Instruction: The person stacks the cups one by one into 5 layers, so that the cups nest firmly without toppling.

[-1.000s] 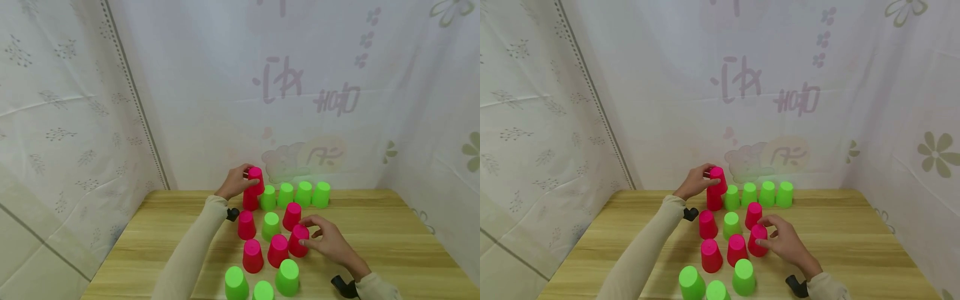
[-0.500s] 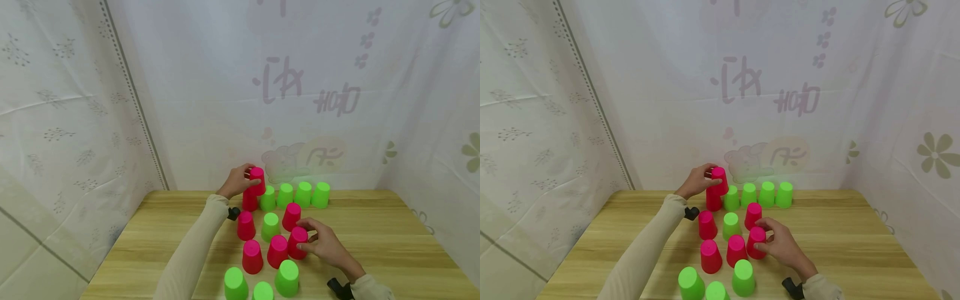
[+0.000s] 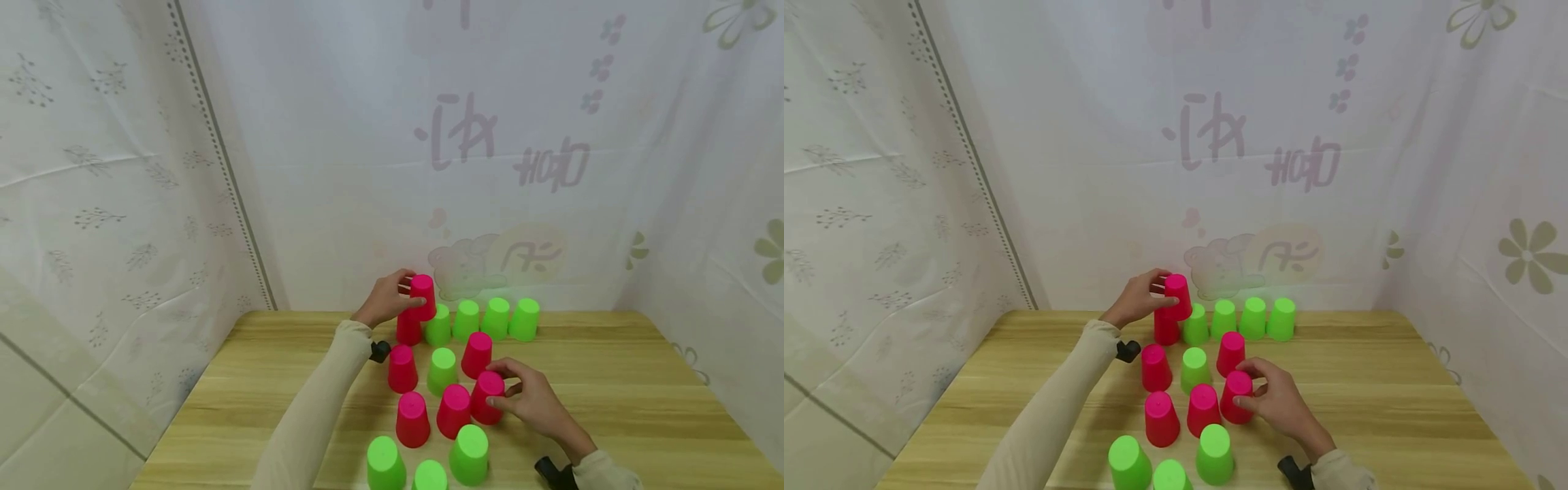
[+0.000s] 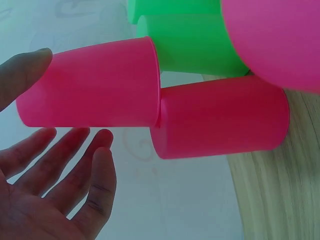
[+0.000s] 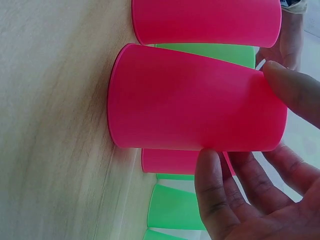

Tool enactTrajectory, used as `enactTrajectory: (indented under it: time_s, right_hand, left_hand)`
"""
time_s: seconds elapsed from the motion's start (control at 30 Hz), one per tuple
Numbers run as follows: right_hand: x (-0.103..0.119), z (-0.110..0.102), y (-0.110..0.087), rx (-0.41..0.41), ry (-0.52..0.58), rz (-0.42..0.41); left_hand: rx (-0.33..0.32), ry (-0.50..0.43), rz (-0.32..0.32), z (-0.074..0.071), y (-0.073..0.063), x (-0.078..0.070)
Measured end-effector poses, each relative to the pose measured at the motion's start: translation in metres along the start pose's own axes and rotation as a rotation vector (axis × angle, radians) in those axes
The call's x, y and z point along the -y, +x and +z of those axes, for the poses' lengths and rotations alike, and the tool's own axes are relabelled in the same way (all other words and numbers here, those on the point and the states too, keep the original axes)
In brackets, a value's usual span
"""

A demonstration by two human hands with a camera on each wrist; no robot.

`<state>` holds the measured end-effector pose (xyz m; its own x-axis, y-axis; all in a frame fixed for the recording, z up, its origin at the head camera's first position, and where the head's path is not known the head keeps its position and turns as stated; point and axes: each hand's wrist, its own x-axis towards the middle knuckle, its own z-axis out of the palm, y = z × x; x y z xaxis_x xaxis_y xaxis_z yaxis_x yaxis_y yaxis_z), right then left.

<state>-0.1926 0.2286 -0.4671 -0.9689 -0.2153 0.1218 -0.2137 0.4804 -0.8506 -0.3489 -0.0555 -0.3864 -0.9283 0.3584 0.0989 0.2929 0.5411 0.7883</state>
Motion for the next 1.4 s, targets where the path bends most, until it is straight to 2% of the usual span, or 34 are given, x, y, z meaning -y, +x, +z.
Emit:
enactTrajectory:
  time_s: [0.33,0.47,0.57,0.67,0.9,1.03,1.4]
  right_hand:
    - [0.002,-0.002,-0.002,-0.036,-0.023,-0.045]
    - [0.006,-0.005,0.0,-0.036,-0.025,-0.071]
    - [0.008,-0.007,0.002,-0.03,-0.036,-0.103]
    - [0.01,-0.009,0.004,-0.028,-0.062,-0.135]
    - [0.015,-0.016,0.011,-0.023,-0.103,-0.191]
    - [0.02,-0.02,0.015,-0.015,-0.114,-0.206]
    - [0.038,-0.032,0.023,0.021,-0.124,-0.213]
  left_hand:
    - [-0.027,-0.007,0.05,-0.011,-0.018,0.002]
    - [-0.055,-0.014,0.072,-0.014,-0.029,0.005]
    - [-0.053,-0.023,0.072,-0.015,-0.039,0.01]
    - [-0.029,-0.034,0.066,-0.013,-0.048,0.016]
    - [0.073,-0.047,0.119,-0.006,-0.065,0.031]
    - [0.119,-0.059,0.119,-0.001,-0.073,0.035]
    - [0.164,-0.081,0.082,0.011,-0.087,0.051]
